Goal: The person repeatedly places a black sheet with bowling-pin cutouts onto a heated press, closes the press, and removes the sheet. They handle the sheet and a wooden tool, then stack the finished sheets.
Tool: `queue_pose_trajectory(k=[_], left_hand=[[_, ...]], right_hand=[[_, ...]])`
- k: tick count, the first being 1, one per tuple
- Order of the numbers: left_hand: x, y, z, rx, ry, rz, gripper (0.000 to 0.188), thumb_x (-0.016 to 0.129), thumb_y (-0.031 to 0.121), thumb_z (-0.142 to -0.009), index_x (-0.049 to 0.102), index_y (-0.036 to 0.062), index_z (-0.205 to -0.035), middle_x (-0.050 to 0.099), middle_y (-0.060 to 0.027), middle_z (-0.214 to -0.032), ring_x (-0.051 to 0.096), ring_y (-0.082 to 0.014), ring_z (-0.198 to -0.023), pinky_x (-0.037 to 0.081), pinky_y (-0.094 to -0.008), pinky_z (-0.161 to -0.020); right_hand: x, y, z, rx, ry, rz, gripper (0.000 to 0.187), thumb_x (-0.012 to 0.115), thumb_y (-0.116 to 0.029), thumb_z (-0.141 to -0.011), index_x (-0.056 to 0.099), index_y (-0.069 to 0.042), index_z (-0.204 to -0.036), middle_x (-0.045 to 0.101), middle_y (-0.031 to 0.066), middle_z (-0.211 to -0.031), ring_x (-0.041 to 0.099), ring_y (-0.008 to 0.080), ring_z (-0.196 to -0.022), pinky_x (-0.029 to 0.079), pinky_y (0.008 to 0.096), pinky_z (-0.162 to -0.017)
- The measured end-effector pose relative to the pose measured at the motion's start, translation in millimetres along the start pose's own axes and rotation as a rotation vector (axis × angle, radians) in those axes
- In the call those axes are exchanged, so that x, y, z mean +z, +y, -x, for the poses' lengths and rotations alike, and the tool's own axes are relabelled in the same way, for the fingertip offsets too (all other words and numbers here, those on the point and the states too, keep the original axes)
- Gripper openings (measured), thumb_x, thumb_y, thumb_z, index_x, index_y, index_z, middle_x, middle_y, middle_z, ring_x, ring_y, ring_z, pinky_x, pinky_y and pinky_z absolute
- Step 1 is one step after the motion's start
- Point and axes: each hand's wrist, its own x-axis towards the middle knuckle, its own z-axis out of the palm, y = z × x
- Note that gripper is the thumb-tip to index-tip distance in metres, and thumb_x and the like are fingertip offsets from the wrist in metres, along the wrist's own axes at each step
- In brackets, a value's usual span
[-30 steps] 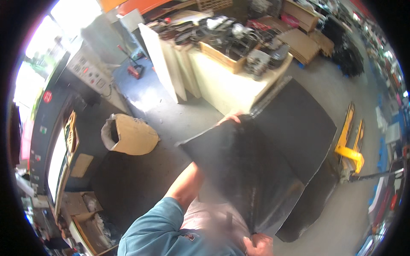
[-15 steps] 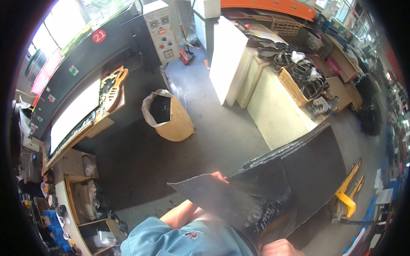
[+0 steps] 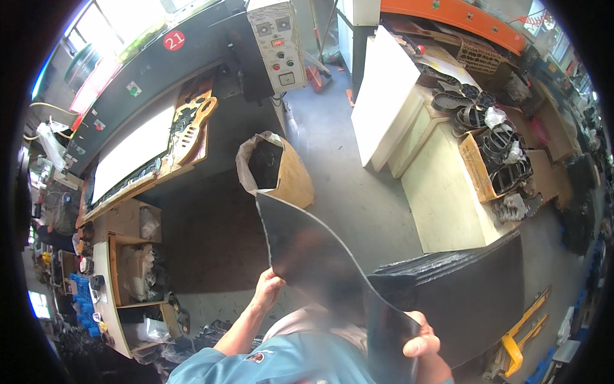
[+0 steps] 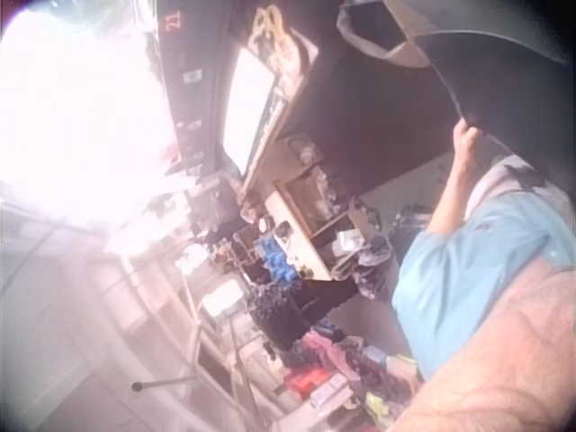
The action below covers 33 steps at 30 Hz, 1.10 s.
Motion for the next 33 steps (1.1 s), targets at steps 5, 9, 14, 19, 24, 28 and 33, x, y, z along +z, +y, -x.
queue_pose_trajectory(k=[5,9,14,19,24,28,33], left_hand=[[-4,-7,-6,0.009,0.165,-0.02,0.028,0.06,0.0,-0.082,0.074,0.0037,-0.106,0.067,0.0034,-0.096,0.055,-0.0068,-0.085,0.042,-0.0236,-0.079],[-28,-1,-6,0.057,0.223,0.043,0.033,0.061,0.007,-0.086,0.072,0.0012,-0.117,0.069,-0.0001,-0.112,0.059,-0.0123,-0.104,0.046,-0.0283,-0.097],[-61,5,-23,0.154,0.276,0.11,0.036,0.06,0.009,-0.09,0.069,0.0009,-0.124,0.068,-0.0005,-0.116,0.059,-0.011,-0.108,0.044,-0.0266,-0.1],[-116,34,-43,0.207,0.29,0.069,0.036,0.059,0.014,-0.094,0.067,0.0031,-0.127,0.062,0.003,-0.105,0.054,-0.009,-0.09,0.042,-0.0267,-0.08],[-192,87,-49,0.272,0.451,0.106,0.019,0.059,0.016,-0.094,0.068,0.0091,-0.11,0.052,0.0088,-0.084,0.041,-0.0035,-0.068,0.034,-0.0221,-0.06],[-243,121,-46,0.317,0.384,0.175,0.034,0.06,0.019,-0.094,0.07,0.0102,-0.125,0.059,0.0064,-0.098,0.051,-0.0058,-0.083,0.041,-0.0235,-0.074],[-308,147,-53,0.433,0.334,0.262,0.061,0.057,0.02,-0.095,0.057,0.0046,-0.153,0.066,-0.0038,-0.135,0.061,-0.0157,-0.122,0.048,-0.0311,-0.103]], right_hand=[[-70,19,-24,0.151,0.164,-0.276,0.05,0.069,-0.002,-0.073,0.069,0.007,-0.122,0.071,0.0237,-0.13,0.071,0.0308,-0.109,0.056,0.0429,-0.096],[-90,33,-47,0.256,0.025,-0.322,0.05,0.07,-0.004,-0.071,0.066,0.001,-0.121,0.069,0.018,-0.123,0.066,0.0259,-0.104,0.053,0.0401,-0.098],[-78,55,-92,0.287,0.06,-0.261,0.043,0.072,-0.008,-0.072,0.068,0.001,-0.114,0.07,0.0158,-0.116,0.065,0.0246,-0.1,0.052,0.0386,-0.094],[-37,88,-141,0.275,-0.006,-0.181,0.038,0.074,-0.012,-0.074,0.071,0.001,-0.109,0.07,0.0143,-0.111,0.064,0.0242,-0.096,0.05,0.0378,-0.09],[25,149,-196,0.291,-0.08,-0.115,0.033,0.075,-0.015,-0.075,0.073,0.002,-0.104,0.071,0.0127,-0.105,0.063,0.0238,-0.093,0.049,0.037,-0.086],[68,196,-235,0.328,-0.129,-0.072,0.022,0.075,-0.016,-0.077,0.072,0.001,-0.09,0.069,0.0112,-0.095,0.061,0.0233,-0.086,0.046,0.0374,-0.079],[97,229,-280,0.375,-0.265,-0.046,0.019,0.078,-0.009,-0.072,0.07,0.004,-0.084,0.07,0.0129,-0.092,0.062,0.0246,-0.086,0.046,0.0388,-0.08]])
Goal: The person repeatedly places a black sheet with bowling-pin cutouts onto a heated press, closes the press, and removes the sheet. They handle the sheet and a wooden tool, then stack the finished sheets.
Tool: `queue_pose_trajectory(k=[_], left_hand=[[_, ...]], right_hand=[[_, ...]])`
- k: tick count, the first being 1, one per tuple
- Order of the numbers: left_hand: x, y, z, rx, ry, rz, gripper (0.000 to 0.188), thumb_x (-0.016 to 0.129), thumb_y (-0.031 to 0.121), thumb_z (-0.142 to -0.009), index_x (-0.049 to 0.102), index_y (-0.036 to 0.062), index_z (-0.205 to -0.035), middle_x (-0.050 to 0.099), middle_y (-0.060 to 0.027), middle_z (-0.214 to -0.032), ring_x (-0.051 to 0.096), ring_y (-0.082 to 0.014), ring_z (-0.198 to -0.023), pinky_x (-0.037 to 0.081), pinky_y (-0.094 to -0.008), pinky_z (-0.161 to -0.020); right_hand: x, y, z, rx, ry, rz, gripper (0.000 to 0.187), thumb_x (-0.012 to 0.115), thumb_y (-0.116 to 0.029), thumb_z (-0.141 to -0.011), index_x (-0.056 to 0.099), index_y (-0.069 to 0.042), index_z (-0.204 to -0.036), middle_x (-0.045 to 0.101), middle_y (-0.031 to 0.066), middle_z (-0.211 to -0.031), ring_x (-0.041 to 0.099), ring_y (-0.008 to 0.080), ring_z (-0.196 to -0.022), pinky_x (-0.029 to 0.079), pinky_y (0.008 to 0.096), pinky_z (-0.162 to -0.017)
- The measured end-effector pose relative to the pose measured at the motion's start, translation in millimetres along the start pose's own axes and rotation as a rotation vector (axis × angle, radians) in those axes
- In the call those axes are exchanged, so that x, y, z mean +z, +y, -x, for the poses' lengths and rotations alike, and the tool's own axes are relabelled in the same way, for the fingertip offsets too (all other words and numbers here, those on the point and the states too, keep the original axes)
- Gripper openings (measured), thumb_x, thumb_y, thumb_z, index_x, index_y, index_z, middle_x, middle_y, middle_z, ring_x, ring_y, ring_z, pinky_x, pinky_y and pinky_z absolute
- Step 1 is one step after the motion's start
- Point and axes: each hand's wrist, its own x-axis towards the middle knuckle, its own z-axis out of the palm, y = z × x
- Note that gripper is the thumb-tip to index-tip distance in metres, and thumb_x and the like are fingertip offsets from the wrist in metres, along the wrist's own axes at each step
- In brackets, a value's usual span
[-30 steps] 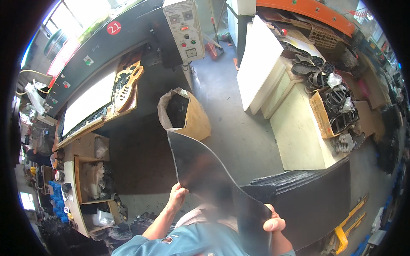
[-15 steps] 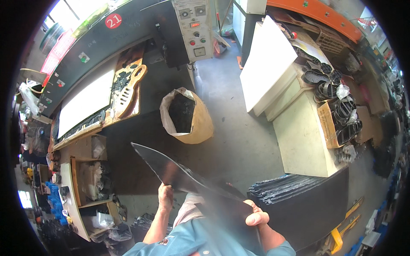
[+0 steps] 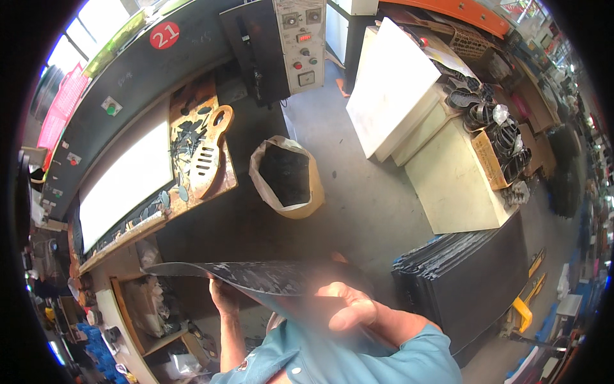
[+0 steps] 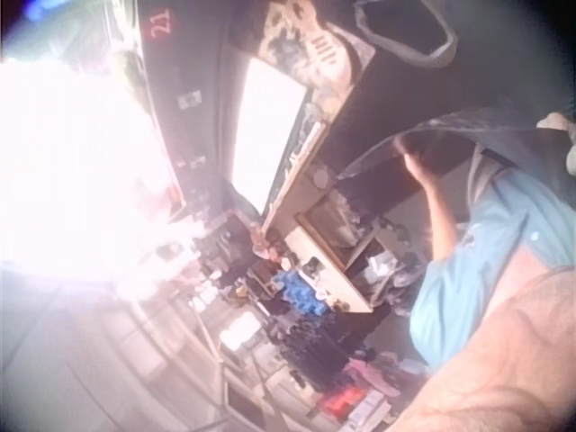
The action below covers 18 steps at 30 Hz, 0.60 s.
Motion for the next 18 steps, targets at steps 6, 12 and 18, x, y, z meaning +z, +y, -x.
queue_pose_trajectory(k=[6,12,18], left_hand=[[-53,24,-31,0.087,0.122,-0.061,0.067,0.053,0.027,-0.101,0.049,0.0022,-0.163,0.055,-0.0108,-0.161,0.054,-0.0246,-0.144,0.04,-0.0391,-0.121],[-69,60,-58,-0.001,0.164,-0.052,0.047,0.05,0.039,-0.108,0.063,0.0063,-0.139,0.068,-0.0099,-0.136,0.064,-0.0267,-0.127,0.049,-0.043,-0.112],[-55,90,-99,0.037,0.151,-0.145,0.051,0.042,0.039,-0.11,0.06,0.004,-0.142,0.066,-0.0121,-0.14,0.062,-0.028,-0.131,0.047,-0.0462,-0.114]], right_hand=[[-8,-8,-73,0.064,-0.101,0.184,0.029,0.072,-0.019,-0.087,0.065,0.002,-0.069,0.061,0.0111,-0.064,0.057,0.0258,-0.058,0.042,0.0412,-0.062],[-35,-24,-140,0.139,-0.126,0.077,0.036,0.074,-0.012,-0.09,0.048,-0.004,-0.067,0.048,0.0053,-0.065,0.042,0.0199,-0.06,0.031,0.0414,-0.061],[-65,-47,-190,0.256,-0.14,-0.017,0.031,0.078,-0.014,-0.09,0.056,-0.006,-0.07,0.051,-0.0011,-0.066,0.044,0.013,-0.061,0.033,0.0352,-0.06]])
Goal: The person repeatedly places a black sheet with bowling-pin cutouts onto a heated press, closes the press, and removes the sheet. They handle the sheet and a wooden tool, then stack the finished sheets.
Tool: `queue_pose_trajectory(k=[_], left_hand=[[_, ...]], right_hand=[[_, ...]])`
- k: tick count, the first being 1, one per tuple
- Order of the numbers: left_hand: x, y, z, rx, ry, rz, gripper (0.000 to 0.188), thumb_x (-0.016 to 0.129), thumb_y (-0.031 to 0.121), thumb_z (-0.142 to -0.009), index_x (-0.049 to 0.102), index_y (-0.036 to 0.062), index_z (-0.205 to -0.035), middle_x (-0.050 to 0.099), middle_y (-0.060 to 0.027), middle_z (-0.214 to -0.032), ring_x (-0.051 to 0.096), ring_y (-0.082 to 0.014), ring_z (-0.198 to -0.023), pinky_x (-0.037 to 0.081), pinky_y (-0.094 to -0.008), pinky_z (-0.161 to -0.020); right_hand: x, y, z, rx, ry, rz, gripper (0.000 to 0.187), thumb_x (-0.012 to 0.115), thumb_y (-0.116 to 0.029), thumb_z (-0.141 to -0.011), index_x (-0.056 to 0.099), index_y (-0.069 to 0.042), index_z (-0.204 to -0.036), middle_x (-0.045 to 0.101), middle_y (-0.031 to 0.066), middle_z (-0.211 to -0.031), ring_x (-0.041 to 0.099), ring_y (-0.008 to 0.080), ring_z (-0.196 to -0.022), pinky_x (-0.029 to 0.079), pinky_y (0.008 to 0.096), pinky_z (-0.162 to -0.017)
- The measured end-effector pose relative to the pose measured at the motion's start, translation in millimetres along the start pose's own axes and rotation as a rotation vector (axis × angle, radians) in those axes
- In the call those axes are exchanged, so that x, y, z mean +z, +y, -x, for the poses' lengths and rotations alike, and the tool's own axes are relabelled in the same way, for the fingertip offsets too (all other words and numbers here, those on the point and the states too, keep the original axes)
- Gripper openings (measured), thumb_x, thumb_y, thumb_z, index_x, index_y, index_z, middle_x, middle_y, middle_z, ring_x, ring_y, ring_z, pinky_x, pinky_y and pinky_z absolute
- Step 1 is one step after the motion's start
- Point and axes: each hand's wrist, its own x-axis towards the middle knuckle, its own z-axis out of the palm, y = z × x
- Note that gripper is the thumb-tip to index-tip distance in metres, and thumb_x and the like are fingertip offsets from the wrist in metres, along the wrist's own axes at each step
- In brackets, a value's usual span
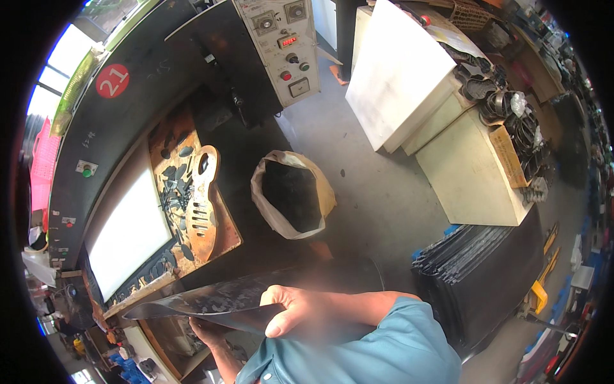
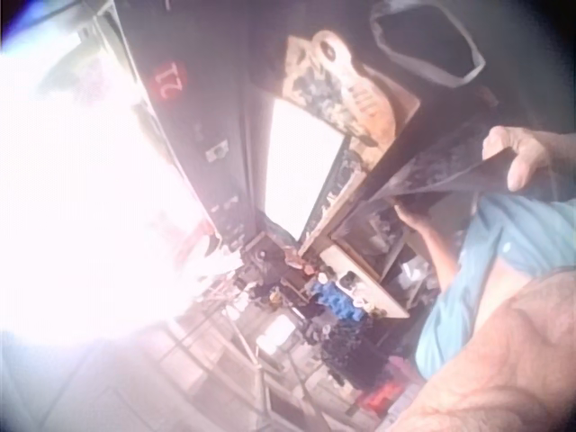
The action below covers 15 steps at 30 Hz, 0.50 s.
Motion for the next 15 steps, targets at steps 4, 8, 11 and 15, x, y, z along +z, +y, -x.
queue_pose_trajectory(k=[4,8,11,15], left_hand=[[8,16,-10,0.061,0.097,-0.097,0.057,0.041,0.042,-0.111,0.055,0.0043,-0.151,0.065,-0.0139,-0.144,0.059,-0.0286,-0.135,0.045,-0.0478,-0.116],[13,32,-24,0.059,0.117,-0.205,0.06,0.045,0.045,-0.113,0.052,0.0044,-0.156,0.063,-0.0141,-0.145,0.059,-0.0294,-0.135,0.046,-0.0471,-0.114],[17,41,-37,0.094,0.124,-0.302,0.057,0.048,0.043,-0.115,0.052,0.0038,-0.156,0.064,-0.0137,-0.144,0.062,-0.0287,-0.13,0.048,-0.0456,-0.112],[22,43,-46,0.175,0.131,-0.403,0.047,0.049,0.037,-0.118,0.062,-0.0007,-0.142,0.071,-0.009,-0.124,0.067,-0.0218,-0.11,0.053,-0.0369,-0.101]], right_hand=[[-15,-13,-21,-0.004,-0.082,0.014,0.026,0.081,-0.019,-0.091,0.065,-0.009,-0.073,0.053,-0.0089,-0.065,0.046,0.0032,-0.061,0.034,0.0265,-0.057],[-18,-23,-38,-0.054,-0.124,0.1,0.037,0.077,-0.021,-0.093,0.056,-0.007,-0.066,0.045,-0.0061,-0.059,0.041,0.0058,-0.059,0.031,0.0305,-0.056],[-17,-34,-50,-0.087,-0.132,0.255,0.038,0.075,-0.023,-0.093,0.054,-0.001,-0.07,0.046,-0.0012,-0.06,0.042,0.0084,-0.06,0.034,0.033,-0.058],[-18,-45,-62,-0.056,-0.159,0.522,0.032,0.073,-0.012,-0.098,0.059,0.002,-0.074,0.054,0.0135,-0.069,0.051,0.0309,-0.063,0.039,0.0442,-0.062]])
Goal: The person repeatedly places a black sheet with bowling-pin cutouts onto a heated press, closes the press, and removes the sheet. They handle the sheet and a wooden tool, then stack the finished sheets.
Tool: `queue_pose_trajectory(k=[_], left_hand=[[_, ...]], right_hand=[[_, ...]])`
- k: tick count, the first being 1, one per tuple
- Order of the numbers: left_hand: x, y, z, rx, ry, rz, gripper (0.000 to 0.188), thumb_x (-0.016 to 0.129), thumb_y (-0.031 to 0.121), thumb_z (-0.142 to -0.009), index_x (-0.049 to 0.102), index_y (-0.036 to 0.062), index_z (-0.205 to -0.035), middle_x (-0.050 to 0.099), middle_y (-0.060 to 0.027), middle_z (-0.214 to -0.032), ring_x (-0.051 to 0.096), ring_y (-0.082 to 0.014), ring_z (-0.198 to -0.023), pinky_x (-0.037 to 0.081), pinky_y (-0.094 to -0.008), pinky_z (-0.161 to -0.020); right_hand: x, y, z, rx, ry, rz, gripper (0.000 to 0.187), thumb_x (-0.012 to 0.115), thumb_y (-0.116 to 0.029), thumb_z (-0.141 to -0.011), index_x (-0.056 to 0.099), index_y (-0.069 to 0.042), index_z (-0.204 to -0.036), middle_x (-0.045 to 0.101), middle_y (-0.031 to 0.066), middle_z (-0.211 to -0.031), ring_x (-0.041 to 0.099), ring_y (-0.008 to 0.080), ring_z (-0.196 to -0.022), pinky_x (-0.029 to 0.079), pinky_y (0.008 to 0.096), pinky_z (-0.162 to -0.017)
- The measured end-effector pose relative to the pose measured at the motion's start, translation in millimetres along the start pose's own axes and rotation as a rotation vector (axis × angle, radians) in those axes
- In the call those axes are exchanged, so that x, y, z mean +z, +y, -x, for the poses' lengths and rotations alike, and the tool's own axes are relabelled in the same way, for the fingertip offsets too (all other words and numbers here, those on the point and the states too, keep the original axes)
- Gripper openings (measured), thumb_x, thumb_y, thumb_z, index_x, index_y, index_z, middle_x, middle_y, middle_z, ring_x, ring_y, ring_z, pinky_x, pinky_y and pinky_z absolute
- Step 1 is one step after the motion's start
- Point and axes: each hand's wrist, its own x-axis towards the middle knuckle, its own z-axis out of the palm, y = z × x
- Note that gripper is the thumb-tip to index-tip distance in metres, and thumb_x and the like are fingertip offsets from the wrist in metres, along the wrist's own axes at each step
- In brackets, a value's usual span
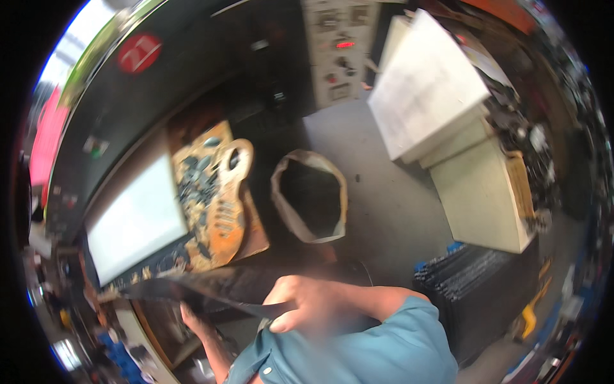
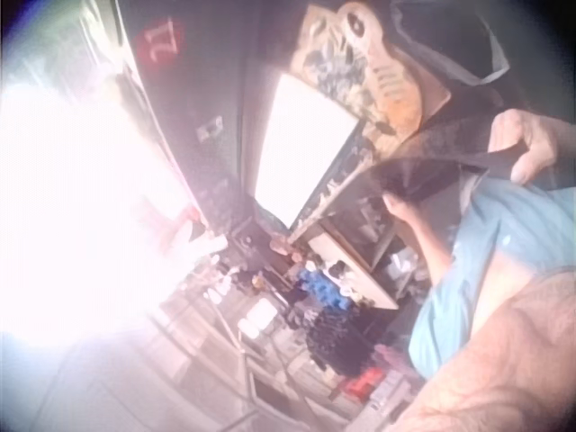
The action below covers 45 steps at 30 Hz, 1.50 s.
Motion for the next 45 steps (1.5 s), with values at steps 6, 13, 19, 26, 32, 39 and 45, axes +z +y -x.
queue_pose_trajectory(k=[6,13,19,26,32,39,45], left_hand=[[-37,-3,-17,0.099,0.234,-0.101,0.041,0.058,0.036,-0.116,0.07,-0.0031,-0.114,0.065,0.0029,-0.103,0.055,-0.0078,-0.095,0.047,-0.0262,-0.085],[-194,24,-82,0.278,0.437,-0.05,0.037,0.061,0.034,-0.114,0.068,0.0004,-0.128,0.067,-0.007,-0.125,0.061,-0.0182,-0.111,0.051,-0.0334,-0.099],[-372,116,-221,0.363,0.106,-0.183,0.046,0.051,0.057,-0.113,0.064,0.0124,-0.111,0.065,-0.0006,-0.105,0.058,-0.0124,-0.097,0.05,-0.0336,-0.087],[-340,-40,-236,0.037,0.436,-0.344,0.047,0.07,0.043,-0.107,0.075,-0.0029,-0.103,0.071,-0.011,-0.081,0.061,-0.0164,-0.077,0.054,-0.0403,-0.077],[-381,12,-238,0.061,0.297,-0.173,0.05,0.068,0.038,-0.111,0.059,0.004,-0.075,0.043,0.0097,-0.07,0.036,-0.0052,-0.068,0.033,-0.028,-0.059],[-400,47,-254,0.001,0.254,-0.187,0.048,0.069,0.03,-0.11,0.053,0.0067,-0.071,0.045,0.0102,-0.072,0.036,-0.0037,-0.069,0.031,-0.0279,-0.059],[-398,64,-250,-0.055,0.32,-0.334,0.043,0.071,0.026,-0.109,0.059,0.0084,-0.071,0.048,0.0124,-0.074,0.039,-0.0018,-0.069,0.033,-0.0261,-0.059]], right_hand=[[5,-19,-52,-0.239,-0.007,0.457,0.051,0.082,0.002,-0.083,0.038,-0.004,-0.057,0.035,0.0116,-0.055,0.039,0.0353,-0.045,0.028,0.0483,-0.048],[99,-67,-162,-0.178,-0.041,1.211,0.046,0.084,-0.015,-0.077,0.042,-0.008,-0.06,0.038,0.0073,-0.058,0.039,0.0272,-0.048,0.026,0.0429,-0.046],[112,-138,-390,0.056,0.513,1.759,0.024,0.074,-0.028,-0.093,0.074,-0.005,-0.098,0.07,0.0132,-0.091,0.069,0.0307,-0.089,0.051,0.0423,-0.08],[21,50,-448,-0.539,0.525,1.926,0.035,0.076,-0.016,-0.099,0.068,0.001,-0.128,0.07,0.0186,-0.118,0.068,0.0382,-0.11,0.055,0.0458,-0.097],[18,183,-263,0.232,1.058,1.676,0.047,0.078,-0.026,-0.101,0.067,0.007,-0.133,0.068,0.0232,-0.128,0.068,0.0352,-0.116,0.054,0.0436,-0.101],[46,247,-222,0.37,1.364,1.29,0.05,0.08,-0.036,-0.101,0.066,0.005,-0.126,0.062,0.008,-0.099,0.061,0.0189,-0.086,0.054,0.0356,-0.083],[43,201,-237,0.433,1.248,1.113,0.032,0.077,-0.029,-0.104,0.063,-0.001,-0.104,0.056,-0.0006,-0.091,0.05,0.0113,-0.086,0.047,0.0301,-0.08]])
